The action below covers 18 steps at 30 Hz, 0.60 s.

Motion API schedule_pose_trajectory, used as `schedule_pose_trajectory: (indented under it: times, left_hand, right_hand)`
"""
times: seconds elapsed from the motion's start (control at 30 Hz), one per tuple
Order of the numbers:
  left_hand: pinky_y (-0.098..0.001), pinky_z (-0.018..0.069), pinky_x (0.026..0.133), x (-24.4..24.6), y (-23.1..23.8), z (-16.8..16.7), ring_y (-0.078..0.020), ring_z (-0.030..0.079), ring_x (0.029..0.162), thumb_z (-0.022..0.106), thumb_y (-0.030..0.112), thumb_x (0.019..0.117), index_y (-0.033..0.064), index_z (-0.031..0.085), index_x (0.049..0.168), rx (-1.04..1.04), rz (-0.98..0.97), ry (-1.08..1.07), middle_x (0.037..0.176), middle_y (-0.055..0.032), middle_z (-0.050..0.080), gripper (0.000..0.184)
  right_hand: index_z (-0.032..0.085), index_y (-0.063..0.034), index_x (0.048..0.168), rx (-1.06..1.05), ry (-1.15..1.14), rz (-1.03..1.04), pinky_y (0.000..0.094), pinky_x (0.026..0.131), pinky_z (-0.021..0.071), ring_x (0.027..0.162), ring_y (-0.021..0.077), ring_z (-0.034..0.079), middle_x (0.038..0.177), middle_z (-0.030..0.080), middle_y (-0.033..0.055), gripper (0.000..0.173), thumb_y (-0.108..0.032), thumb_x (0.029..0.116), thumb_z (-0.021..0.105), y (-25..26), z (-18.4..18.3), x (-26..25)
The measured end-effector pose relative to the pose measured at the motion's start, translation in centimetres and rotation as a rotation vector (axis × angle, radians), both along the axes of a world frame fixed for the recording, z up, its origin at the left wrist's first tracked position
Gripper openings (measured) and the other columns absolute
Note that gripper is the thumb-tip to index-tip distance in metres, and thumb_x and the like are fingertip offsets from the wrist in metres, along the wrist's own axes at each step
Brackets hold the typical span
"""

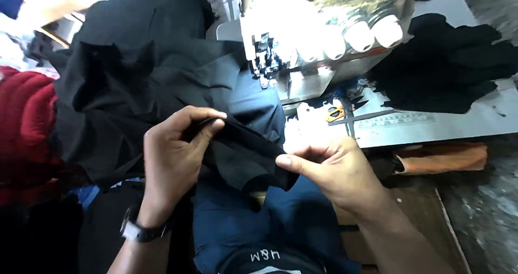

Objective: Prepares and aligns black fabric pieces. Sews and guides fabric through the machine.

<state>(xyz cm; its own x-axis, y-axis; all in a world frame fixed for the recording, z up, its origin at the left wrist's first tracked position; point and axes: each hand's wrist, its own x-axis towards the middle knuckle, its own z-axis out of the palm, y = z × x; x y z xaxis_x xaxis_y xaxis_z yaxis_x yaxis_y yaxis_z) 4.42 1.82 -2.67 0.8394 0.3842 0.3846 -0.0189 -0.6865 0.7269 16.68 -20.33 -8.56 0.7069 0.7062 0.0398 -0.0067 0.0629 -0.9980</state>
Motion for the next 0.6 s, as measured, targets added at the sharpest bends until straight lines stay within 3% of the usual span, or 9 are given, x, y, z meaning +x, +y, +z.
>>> schedule_pose_trajectory:
  times: [0.07,0.13,0.2,0.3,0.33,0.43,0.6]
  left_hand:
    - [-0.0161,0.0583,0.075,1.1,0.6,1.0,0.0007,0.068,0.084,0.07,0.008,0.0962,0.0056,0.072,0.108,0.131,-0.012,-0.051,0.101,0.0054,0.073,0.012]
    - [-0.0176,0.0567,0.076,3.7,1.3,1.3,-0.0011,0.068,0.086,0.071,0.009,0.0959,0.0024,0.072,0.106,0.313,0.022,-0.107,0.1,0.0004,0.072,0.012]
    - [-0.0211,0.0562,0.08,6.8,2.1,-0.3,-0.0046,0.069,0.091,0.074,0.011,0.0942,0.0034,0.072,0.107,0.424,0.072,-0.141,0.101,-0.0028,0.073,0.015]
    - [-0.0215,0.0556,0.079,9.9,3.1,-3.9,-0.0057,0.068,0.09,0.076,0.012,0.0926,0.005,0.069,0.108,0.401,0.094,-0.146,0.099,-0.0027,0.072,0.018]
    - [-0.0207,0.0555,0.077,10.5,3.2,-4.7,-0.0049,0.068,0.089,0.078,0.011,0.0914,0.0052,0.068,0.107,0.37,0.097,-0.147,0.098,-0.0019,0.072,0.019]
    - [-0.0208,0.0566,0.077,11.0,3.6,-6.1,-0.0049,0.068,0.088,0.078,0.006,0.0889,0.0032,0.067,0.106,0.285,0.056,-0.16,0.097,-0.0015,0.072,0.021]
    - [-0.024,0.0584,0.081,10.9,3.9,-6.6,-0.0079,0.07,0.092,0.078,0.002,0.087,0.001,0.067,0.103,0.238,0.006,-0.177,0.098,-0.0037,0.073,0.019]
  right_hand:
    - [0.079,-0.0075,0.09,0.036,0.006,-0.044,0.0169,0.066,0.0601,0.069,0.0034,0.07,0.078,0.075,-0.0008,0.007,-0.014,0.0881,0.081,1.1,-0.3,0.3]
    - [0.078,-0.0105,0.092,0.011,-0.032,-0.118,0.0167,0.061,0.058,0.065,0.0032,0.068,0.074,0.073,-0.0034,0.009,-0.015,0.086,0.082,2.5,-1.1,1.4]
    - [0.071,-0.012,0.105,-0.021,0.002,-0.155,0.0182,0.056,0.0568,0.059,0.0047,0.065,0.07,0.071,-0.004,0.025,-0.014,0.0837,0.083,3.7,-2.6,3.1]
    - [0.067,-0.0106,0.124,-0.083,0.222,-0.095,0.0214,0.058,0.0568,0.056,0.0069,0.063,0.066,0.068,-0.0006,0.044,-0.016,0.0841,0.084,4.4,-4.5,5.2]
    - [0.07,-0.0098,0.124,-0.104,0.27,-0.062,0.0215,0.059,0.0567,0.057,0.0068,0.063,0.067,0.069,-0.0005,0.042,-0.018,0.0849,0.083,4.4,-4.8,5.6]
    - [0.076,-0.01,0.09,-0.105,0.254,-0.022,0.018,0.053,0.0515,0.054,0.0035,0.059,0.063,0.066,-0.0038,0.014,-0.022,0.0861,0.082,4.1,-5.1,6.0]
    - [0.074,-0.0117,0.087,-0.072,0.14,-0.08,0.013,0.049,0.0472,0.053,-0.0003,0.057,0.063,0.065,-0.0068,0.015,-0.025,0.0869,0.081,3.3,-5.0,5.2]
